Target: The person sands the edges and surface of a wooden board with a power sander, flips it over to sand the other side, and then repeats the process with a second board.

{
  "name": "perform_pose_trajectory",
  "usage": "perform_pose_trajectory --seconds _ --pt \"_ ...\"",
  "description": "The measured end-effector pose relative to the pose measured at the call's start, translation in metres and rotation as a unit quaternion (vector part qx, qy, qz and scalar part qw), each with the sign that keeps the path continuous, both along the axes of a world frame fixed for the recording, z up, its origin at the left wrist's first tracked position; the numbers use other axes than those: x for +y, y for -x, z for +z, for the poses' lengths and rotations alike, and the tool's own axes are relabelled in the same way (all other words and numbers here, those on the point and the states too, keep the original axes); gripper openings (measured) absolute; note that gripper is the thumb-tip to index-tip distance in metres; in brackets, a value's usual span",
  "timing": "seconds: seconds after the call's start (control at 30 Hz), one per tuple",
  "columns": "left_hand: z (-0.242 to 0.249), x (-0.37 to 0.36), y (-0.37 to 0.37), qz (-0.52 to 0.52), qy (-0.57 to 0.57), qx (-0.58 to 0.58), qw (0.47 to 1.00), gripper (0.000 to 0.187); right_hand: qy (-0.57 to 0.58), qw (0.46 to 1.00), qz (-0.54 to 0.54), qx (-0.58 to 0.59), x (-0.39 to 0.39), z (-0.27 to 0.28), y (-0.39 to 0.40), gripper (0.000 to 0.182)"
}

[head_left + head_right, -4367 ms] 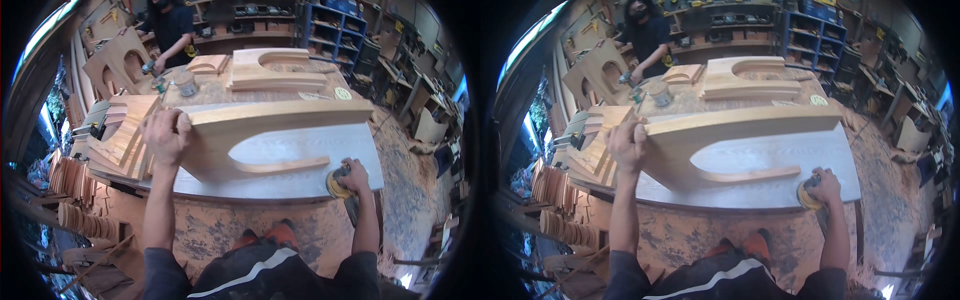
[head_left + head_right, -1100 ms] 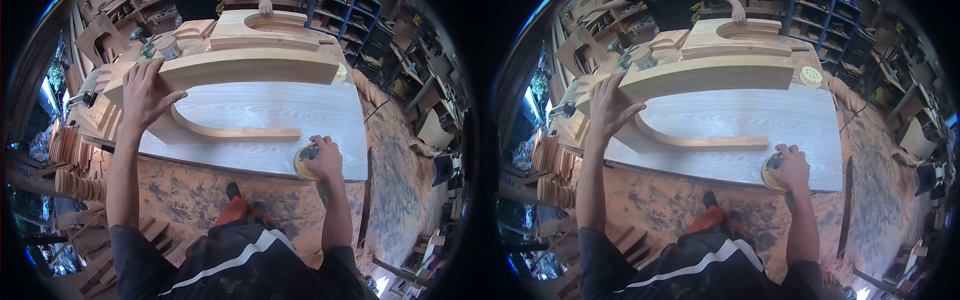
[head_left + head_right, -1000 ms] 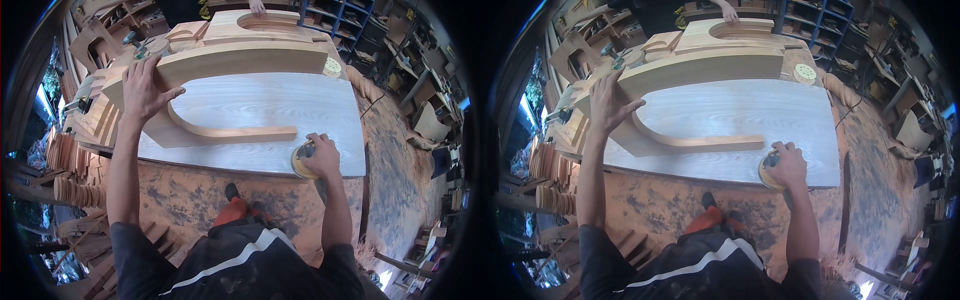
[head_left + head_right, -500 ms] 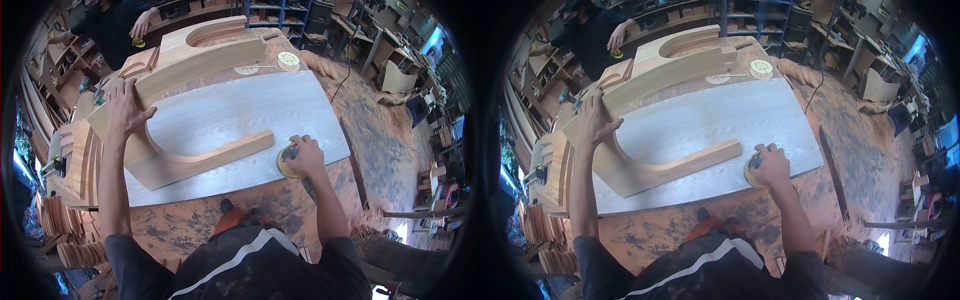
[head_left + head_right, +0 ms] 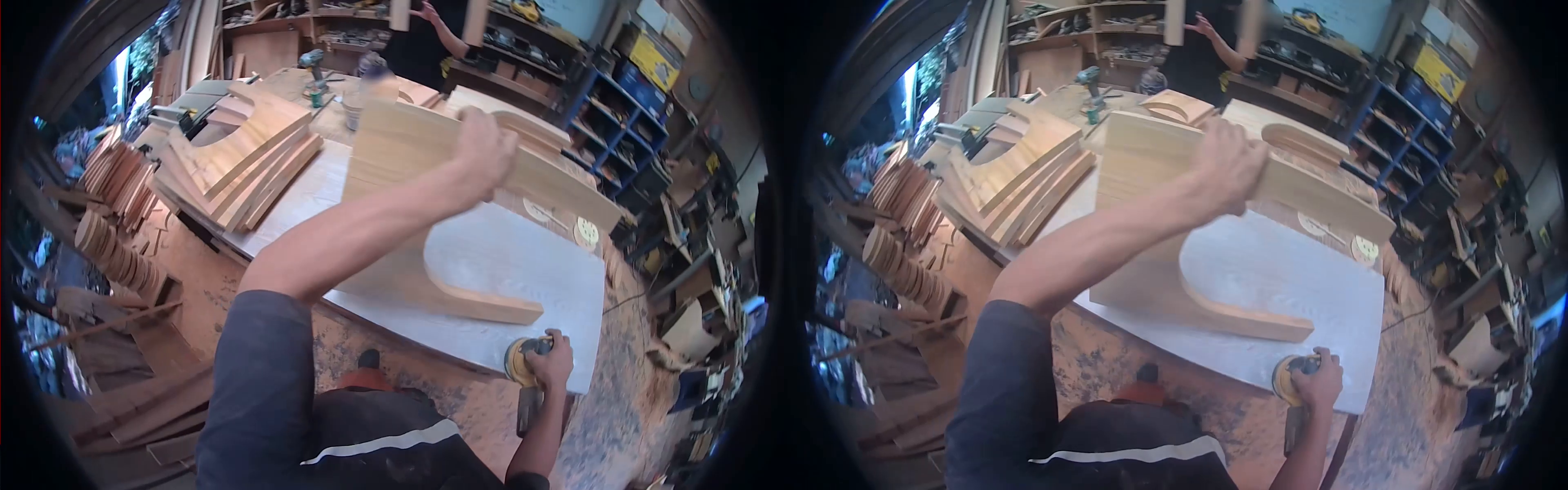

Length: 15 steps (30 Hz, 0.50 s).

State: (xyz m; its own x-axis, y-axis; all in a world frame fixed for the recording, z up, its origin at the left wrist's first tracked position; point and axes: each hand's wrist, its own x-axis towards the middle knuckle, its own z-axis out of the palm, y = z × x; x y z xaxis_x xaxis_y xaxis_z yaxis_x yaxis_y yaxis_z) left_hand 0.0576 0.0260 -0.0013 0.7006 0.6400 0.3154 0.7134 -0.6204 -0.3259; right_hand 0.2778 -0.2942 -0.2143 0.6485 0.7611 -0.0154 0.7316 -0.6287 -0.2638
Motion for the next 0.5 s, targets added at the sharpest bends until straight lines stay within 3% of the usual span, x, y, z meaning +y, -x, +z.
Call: perform_pose_trajectory --seconds 0.07,0.13,0.2,0.27,0.33,0.4,0.5 --pt "0.02 -0.029 -0.042 0.013 -0.066 0.052 0.996 0.052 0.023 1.0 -0.008 0.012 -0.001 0.0 -0.002 0.068" --pt "0.046 -0.074 -0.076 -0.016 -0.115 0.102 0.988 0.039 0.019 1.0 0.012 0.0 -0.001 0.003 0.0 0.067" --pt "0.072 -0.122 -0.106 0.001 -0.186 0.225 0.956 0.038 0.019 1.0 0.018 0.0 -0.005 0.004 0.0 0.067" --pt "0.083 -0.159 -0.135 -0.022 -0.255 0.216 0.942 0.032 0.005 0.999 0.035 0.007 -0.011 -0.001 -0.007 0.067" --pt "0.087 -0.189 -0.178 0.044 -0.317 0.371 0.872 0.03 -0.003 1.0 0.028 0.004 -0.017 0.003 -0.002 0.067" --pt "0.081 -0.206 -0.218 0.07 -0.347 0.373 0.857 0.027 -0.012 1.0 0.024 0.004 -0.018 0.006 -0.004 0.068" --pt "0.069 -0.218 -0.264 0.128 -0.375 0.442 0.805 0.037 -0.017 1.0 0.018 0.014 -0.022 0.005 -0.005 0.067"
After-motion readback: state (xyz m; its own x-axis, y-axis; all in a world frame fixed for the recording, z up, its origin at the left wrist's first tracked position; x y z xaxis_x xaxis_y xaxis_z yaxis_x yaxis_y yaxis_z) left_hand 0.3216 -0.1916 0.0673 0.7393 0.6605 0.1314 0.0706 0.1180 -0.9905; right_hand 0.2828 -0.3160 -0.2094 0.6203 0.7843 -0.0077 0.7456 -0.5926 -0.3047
